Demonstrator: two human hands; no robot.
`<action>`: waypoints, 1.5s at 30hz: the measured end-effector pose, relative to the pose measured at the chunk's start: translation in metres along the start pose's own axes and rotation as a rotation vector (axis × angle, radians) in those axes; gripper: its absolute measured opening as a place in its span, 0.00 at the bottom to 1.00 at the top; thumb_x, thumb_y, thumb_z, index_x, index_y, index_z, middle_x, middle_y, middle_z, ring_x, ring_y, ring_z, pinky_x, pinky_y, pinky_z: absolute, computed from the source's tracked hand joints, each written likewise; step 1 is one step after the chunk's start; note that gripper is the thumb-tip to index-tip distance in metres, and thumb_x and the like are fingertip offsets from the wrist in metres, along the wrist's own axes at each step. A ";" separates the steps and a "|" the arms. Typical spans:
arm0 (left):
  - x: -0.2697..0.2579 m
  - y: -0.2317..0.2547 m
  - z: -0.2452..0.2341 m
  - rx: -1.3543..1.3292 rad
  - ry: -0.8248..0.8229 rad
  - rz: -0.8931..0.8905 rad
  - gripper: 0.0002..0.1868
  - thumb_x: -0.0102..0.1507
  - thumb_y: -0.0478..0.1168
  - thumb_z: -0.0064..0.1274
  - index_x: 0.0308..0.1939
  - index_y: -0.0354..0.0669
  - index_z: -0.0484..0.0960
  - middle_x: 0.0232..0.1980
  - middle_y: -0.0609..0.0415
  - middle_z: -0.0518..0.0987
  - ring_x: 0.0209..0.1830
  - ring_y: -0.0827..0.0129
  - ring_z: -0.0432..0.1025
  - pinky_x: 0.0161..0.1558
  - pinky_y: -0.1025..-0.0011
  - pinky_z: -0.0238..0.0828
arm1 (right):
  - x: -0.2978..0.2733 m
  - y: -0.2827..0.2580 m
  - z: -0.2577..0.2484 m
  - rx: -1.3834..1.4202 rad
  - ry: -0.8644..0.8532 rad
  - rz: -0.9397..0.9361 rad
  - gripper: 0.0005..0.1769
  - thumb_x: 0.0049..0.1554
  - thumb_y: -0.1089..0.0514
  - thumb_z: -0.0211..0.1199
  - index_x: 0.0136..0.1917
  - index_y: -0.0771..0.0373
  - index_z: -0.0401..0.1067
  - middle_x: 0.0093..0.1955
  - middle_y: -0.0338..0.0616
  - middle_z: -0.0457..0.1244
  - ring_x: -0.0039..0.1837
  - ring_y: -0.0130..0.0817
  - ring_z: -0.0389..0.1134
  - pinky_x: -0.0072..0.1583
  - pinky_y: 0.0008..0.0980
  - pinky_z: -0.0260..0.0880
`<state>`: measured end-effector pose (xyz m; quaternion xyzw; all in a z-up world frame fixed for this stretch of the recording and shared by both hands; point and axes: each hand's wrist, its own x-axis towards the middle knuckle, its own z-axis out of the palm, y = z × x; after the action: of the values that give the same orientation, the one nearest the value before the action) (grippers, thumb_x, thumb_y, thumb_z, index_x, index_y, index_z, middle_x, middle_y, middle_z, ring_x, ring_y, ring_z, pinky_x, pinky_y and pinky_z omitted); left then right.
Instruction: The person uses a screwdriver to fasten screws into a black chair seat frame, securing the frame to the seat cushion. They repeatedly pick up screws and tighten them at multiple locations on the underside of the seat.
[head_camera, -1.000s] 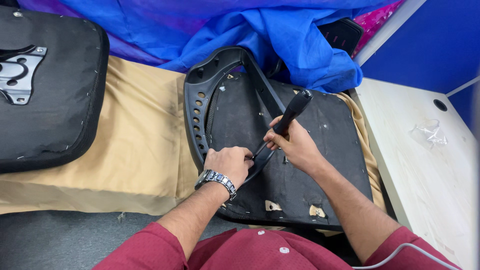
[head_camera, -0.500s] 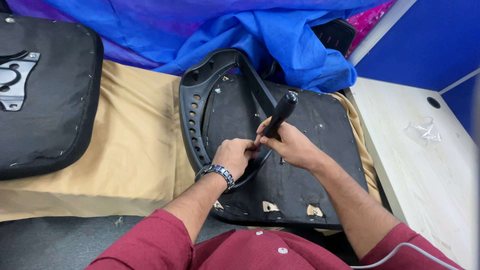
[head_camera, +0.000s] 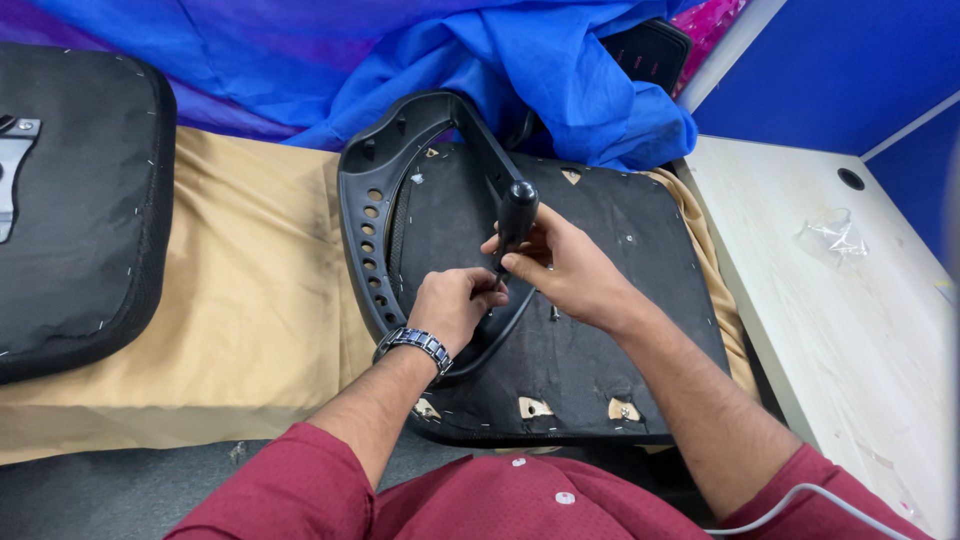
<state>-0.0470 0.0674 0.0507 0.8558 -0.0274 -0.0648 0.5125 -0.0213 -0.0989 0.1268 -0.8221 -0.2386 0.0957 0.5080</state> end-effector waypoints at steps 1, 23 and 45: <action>0.000 0.001 0.000 0.006 0.010 -0.012 0.10 0.60 0.43 0.62 0.43 0.48 0.89 0.37 0.53 0.87 0.37 0.69 0.83 0.44 0.69 0.78 | 0.001 -0.001 0.001 -0.056 0.021 0.044 0.21 0.56 0.61 0.68 0.62 0.64 0.68 0.55 0.41 0.70 0.59 0.28 0.72 0.61 0.32 0.73; 0.005 0.007 -0.006 0.105 -0.080 -0.022 0.12 0.60 0.47 0.63 0.44 0.47 0.87 0.41 0.53 0.87 0.41 0.68 0.82 0.48 0.68 0.78 | 0.000 -0.006 -0.001 -0.276 0.212 0.290 0.23 0.50 0.58 0.77 0.56 0.65 0.73 0.49 0.45 0.72 0.53 0.30 0.74 0.57 0.33 0.74; 0.007 0.007 -0.005 -0.009 -0.118 -0.041 0.11 0.62 0.43 0.58 0.48 0.49 0.88 0.40 0.55 0.88 0.38 0.68 0.84 0.45 0.70 0.78 | -0.004 0.006 -0.013 -0.071 0.037 0.066 0.20 0.53 0.63 0.71 0.58 0.64 0.71 0.58 0.40 0.69 0.56 0.28 0.71 0.59 0.31 0.72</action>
<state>-0.0388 0.0671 0.0584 0.8485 -0.0397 -0.1255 0.5125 -0.0180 -0.1140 0.1271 -0.8486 -0.2052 0.0889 0.4795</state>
